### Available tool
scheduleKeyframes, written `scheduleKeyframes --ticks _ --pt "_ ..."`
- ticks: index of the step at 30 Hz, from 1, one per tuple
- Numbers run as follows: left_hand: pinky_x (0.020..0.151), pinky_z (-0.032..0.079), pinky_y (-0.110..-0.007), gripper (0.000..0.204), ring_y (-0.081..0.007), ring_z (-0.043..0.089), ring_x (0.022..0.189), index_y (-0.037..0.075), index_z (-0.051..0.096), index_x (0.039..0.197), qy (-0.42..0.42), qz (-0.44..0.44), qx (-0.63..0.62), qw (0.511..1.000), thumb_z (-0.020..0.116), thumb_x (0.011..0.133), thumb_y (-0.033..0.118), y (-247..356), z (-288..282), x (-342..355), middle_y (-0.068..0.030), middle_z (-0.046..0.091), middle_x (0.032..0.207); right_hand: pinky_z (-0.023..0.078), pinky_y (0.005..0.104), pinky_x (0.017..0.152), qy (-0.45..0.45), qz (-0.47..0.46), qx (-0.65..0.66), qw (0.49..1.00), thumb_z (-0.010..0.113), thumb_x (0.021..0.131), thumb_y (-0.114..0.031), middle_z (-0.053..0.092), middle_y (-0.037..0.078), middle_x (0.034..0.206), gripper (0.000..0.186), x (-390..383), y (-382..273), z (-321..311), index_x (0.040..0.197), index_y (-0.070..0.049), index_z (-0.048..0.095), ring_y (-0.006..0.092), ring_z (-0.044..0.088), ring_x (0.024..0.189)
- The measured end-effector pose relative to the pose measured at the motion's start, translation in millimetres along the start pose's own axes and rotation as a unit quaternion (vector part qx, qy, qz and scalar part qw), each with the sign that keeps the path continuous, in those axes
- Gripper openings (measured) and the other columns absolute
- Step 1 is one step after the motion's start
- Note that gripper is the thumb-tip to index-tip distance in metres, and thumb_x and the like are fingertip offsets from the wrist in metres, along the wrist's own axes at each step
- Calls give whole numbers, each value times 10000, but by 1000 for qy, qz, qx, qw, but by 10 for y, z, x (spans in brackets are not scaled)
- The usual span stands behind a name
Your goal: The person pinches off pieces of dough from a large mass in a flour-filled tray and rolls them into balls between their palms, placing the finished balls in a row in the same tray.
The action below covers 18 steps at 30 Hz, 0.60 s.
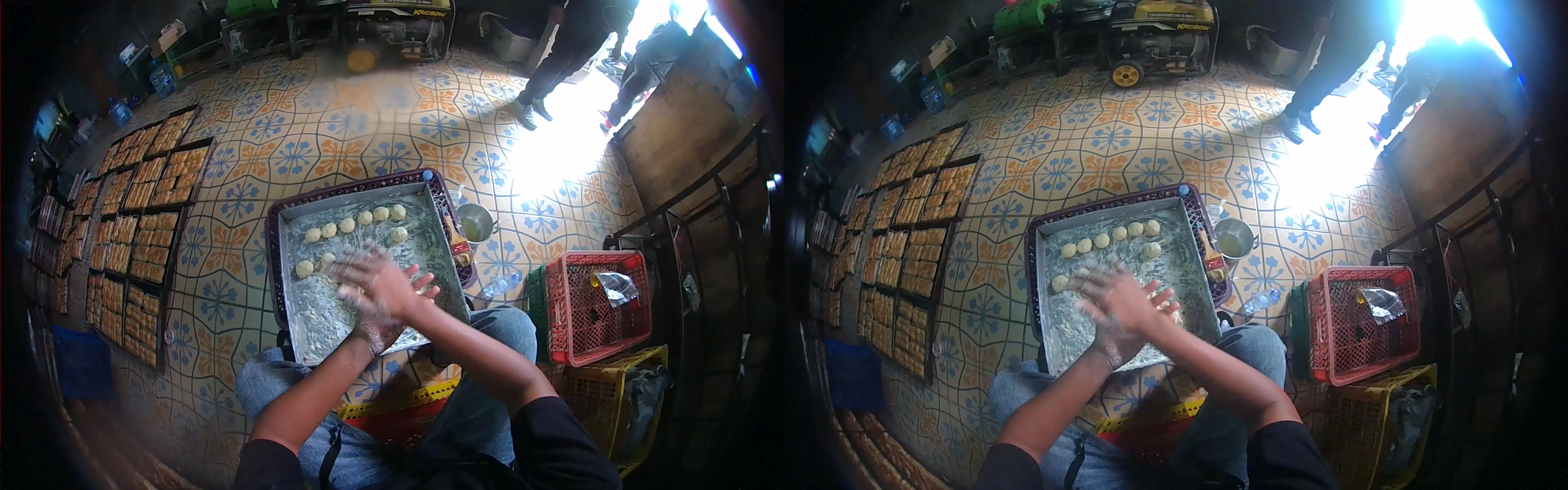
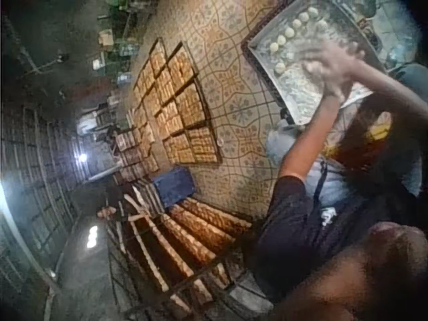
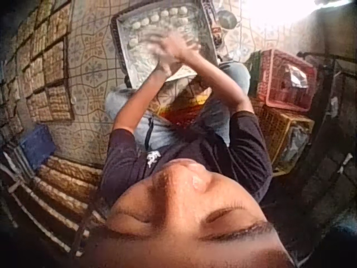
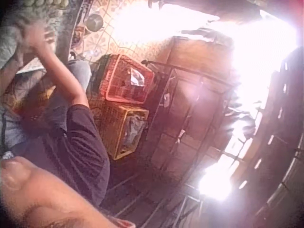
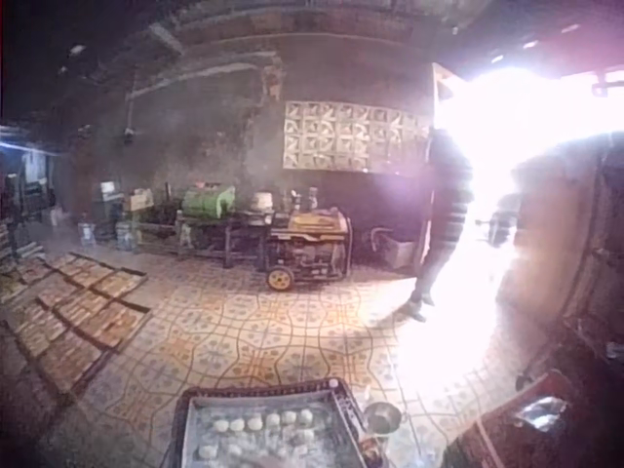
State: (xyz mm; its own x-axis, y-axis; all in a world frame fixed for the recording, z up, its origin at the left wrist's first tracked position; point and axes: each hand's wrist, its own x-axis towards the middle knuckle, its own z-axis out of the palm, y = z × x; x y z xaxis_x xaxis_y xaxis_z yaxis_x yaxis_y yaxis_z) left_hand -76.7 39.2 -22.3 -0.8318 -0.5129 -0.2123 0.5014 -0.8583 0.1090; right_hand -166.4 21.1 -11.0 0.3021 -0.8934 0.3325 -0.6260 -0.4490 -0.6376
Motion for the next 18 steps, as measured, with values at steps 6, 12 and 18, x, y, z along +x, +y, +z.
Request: scheduleKeyframes --ticks 6,12,18 --pt "1240 221 -526 814 -351 287 1510 75 213 1602 -68 155 207 964 352 1022 628 213 -54 35 -169 246 1653 231 640 1172 43 -145 -82 985 487 963 -587 607 117 1401 564 -29 -96 -230 1342 -205 656 407 470 1381" --pt "1246 202 -472 854 -333 266 1521 77 159 1622 -147 129 282 939 310 1012 655 344 -111 78 -159 239 1661 215 651 1178 102 -110 -118 982 461 934 -685 616 120 1378 672 -32 -10 54 1363 -196 626 403 492 1361" --pt "1237 261 -483 847 -347 324 1489 68 185 1608 -62 37 95 993 298 1013 660 192 -113 37 -211 323 1609 209 640 1177 102 -75 -99 987 435 953 -650 548 132 1466 636 -52 174 12 1385 -219 614 373 519 1343"
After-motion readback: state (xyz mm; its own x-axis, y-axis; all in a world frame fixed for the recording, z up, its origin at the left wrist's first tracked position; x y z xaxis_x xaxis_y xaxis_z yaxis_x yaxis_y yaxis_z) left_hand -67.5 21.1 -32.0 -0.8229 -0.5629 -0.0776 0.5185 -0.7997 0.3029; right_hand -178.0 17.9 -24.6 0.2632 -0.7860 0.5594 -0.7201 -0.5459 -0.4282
